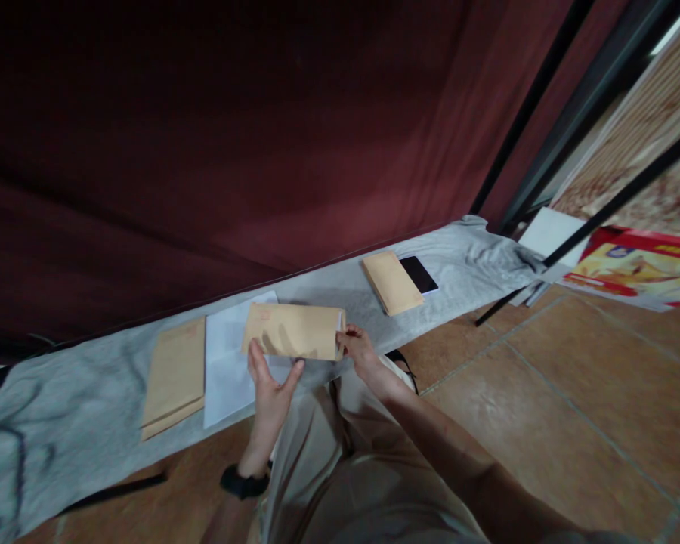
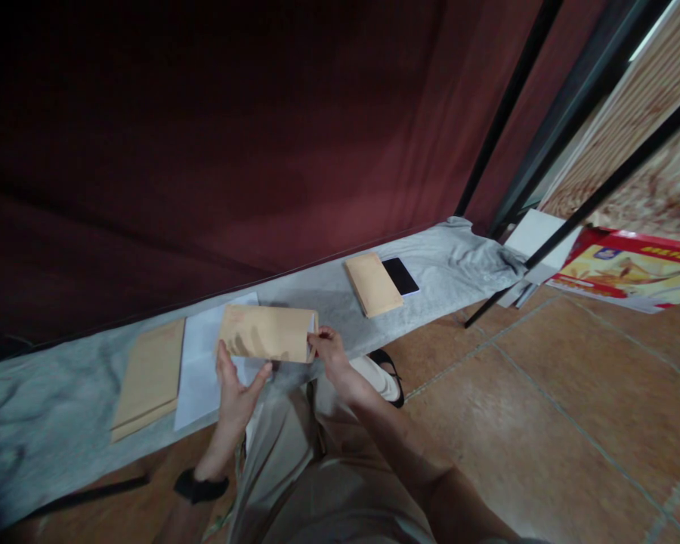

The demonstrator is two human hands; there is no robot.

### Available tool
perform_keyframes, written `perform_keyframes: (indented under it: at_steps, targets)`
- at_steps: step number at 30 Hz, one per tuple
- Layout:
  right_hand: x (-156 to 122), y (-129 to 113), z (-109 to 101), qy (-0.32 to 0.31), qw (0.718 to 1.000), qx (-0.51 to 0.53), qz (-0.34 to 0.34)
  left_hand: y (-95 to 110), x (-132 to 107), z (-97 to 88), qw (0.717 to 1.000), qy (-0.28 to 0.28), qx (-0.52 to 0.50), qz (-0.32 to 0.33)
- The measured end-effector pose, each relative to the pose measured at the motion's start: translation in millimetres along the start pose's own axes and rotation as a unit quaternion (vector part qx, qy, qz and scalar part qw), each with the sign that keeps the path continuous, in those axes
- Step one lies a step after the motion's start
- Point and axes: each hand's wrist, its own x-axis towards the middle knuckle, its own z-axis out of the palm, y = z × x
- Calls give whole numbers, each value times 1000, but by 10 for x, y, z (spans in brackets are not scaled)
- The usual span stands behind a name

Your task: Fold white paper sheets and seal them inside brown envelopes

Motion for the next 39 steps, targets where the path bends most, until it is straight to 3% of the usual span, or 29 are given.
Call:
perform_keyframes:
  at_steps: [2, 5, 7, 9, 16, 22, 27, 31, 36, 39]
  targets:
    - [-9, 14, 19, 19, 1000, 19, -5, 59, -100, 178, 969, 28, -178, -170]
    - [-25, 67, 51, 27, 999, 33, -12, 171, -143, 417, 836, -20, -411, -363]
    - [-31, 107, 61, 31, 999, 35, -12, 252, -109, 529, 770, -42, -491, -405]
    - [-32, 134, 58, 32, 999, 38, -13, 327, -58, 600, 751, -31, -525, -399]
    - [6, 134, -1, 25, 998, 52, -13, 453, 14, 663, 754, -21, -516, -406]
    - [44, 191, 3, 51, 998, 39, -17, 433, 12, 689, 755, -17, -514, -407]
    - [58, 222, 1, 64, 997, 43, -19, 386, 12, 734, 774, -34, -491, -399]
    - [48, 176, -9, 65, 996, 60, -7, 338, 64, 776, 798, -61, -458, -388]
    - [35, -14, -127, -12, 997, 73, 7, 296, 250, 780, 843, -89, -416, -328]
    - [108, -116, -252, -22, 997, 80, 12, 254, 396, 755, 870, -104, -369, -309]
